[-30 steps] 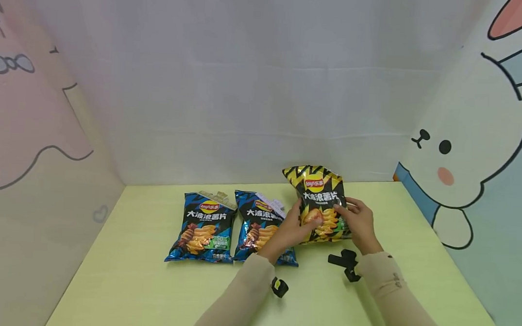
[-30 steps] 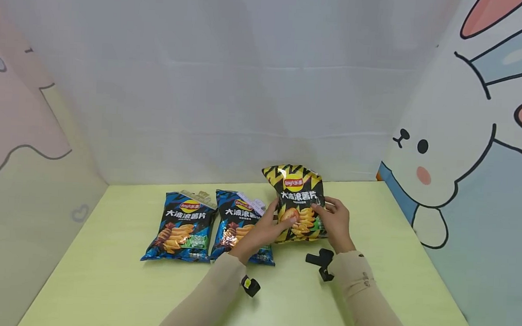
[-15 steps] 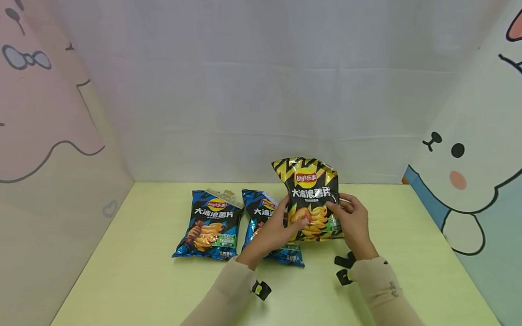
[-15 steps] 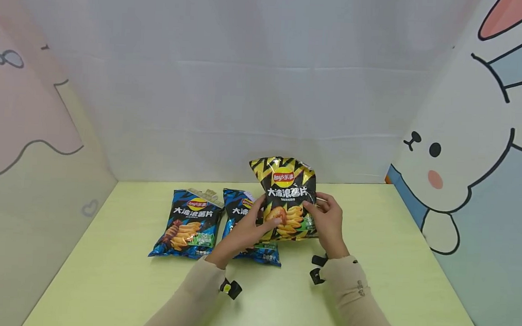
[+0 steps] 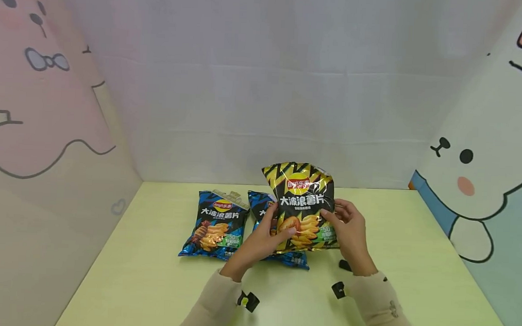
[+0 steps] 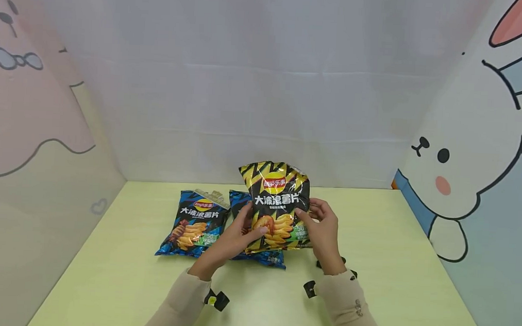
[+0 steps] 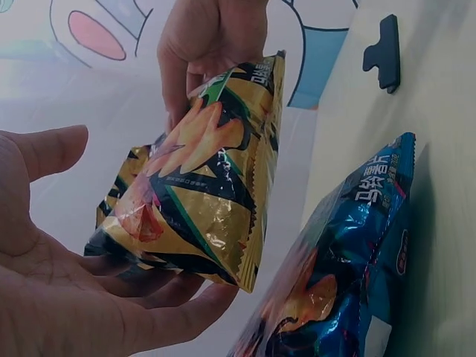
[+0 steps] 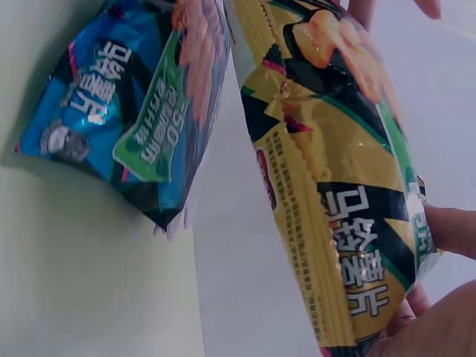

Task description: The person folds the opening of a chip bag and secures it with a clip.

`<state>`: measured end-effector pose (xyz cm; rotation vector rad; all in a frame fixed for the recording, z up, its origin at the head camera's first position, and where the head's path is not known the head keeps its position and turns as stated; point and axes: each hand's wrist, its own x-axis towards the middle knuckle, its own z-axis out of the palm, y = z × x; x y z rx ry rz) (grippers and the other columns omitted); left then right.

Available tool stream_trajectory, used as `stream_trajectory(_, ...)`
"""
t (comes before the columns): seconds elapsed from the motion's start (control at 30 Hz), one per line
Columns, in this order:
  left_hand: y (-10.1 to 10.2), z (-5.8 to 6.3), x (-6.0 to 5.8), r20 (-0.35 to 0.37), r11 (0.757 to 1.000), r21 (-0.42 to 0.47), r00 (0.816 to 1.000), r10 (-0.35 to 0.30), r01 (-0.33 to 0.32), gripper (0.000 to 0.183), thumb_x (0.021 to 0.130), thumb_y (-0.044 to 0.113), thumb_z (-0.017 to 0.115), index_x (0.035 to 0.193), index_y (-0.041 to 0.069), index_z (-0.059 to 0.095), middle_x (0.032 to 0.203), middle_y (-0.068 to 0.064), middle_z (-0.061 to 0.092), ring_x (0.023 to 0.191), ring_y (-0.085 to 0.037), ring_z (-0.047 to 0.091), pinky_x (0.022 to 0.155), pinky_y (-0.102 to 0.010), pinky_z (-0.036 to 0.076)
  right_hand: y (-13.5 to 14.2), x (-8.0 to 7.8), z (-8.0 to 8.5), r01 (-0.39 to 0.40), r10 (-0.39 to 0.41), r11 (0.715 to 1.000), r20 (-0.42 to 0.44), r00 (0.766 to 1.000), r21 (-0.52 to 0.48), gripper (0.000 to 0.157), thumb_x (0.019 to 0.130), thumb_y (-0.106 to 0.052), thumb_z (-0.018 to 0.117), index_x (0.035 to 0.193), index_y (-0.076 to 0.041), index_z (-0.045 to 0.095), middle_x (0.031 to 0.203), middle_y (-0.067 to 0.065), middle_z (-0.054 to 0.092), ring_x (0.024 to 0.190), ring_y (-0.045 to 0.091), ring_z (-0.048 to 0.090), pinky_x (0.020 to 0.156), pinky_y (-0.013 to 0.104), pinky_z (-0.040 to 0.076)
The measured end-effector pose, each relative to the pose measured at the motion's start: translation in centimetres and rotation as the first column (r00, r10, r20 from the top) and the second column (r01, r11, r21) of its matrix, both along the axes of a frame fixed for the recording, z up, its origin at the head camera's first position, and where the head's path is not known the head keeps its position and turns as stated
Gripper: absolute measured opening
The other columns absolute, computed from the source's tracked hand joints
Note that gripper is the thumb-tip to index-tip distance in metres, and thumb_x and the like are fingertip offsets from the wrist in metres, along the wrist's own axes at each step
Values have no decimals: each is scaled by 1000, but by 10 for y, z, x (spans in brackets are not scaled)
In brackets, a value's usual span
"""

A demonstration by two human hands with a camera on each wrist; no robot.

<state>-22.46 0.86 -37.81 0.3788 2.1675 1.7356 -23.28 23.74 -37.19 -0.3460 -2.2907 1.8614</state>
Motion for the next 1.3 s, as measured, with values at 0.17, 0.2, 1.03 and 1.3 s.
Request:
stream_trajectory(0.17,-12,-3,5,0,1000,10,1000,5,-5,90,98,51,60,164,22,5,166,-15,24,149,-40,35,114,-59,40,-11,11,2,-20,20,1000,3,1000,13,46,94,-19,72,136,-10,54,130,17,63,101,13,53,78,16,49)
stream_trajectory(0.2,-15,-2,7,-2,1000,5,1000,9,-9,89,98,51,60,163,22,6,165,-15,27,147,-40,37,113,-59,42,-13,13,2,-25,25,1000,7,1000,12,46,94,-19,72,136,-10,54,130,17,63,101,13,53,79,16,49)
stream_trajectory(1.03,-57,-23,63,-66,988,-123,994,89,-97,88,98,46,62,163,18,9,166,-17,25,151,-44,29,113,-65,37,-57,60,-25,-86,92,994,99,991,-66,38,89,-12,77,121,-5,58,104,4,68,93,14,56,77,19,52)
stream_trajectory(1.3,-64,-37,69,16,995,-49,996,93,-93,81,99,41,62,160,17,14,156,-21,38,144,-42,40,102,-54,53,-63,69,-40,-99,114,990,154,981,-102,37,87,-11,78,119,-4,61,103,4,69,92,15,58,75,20,54)
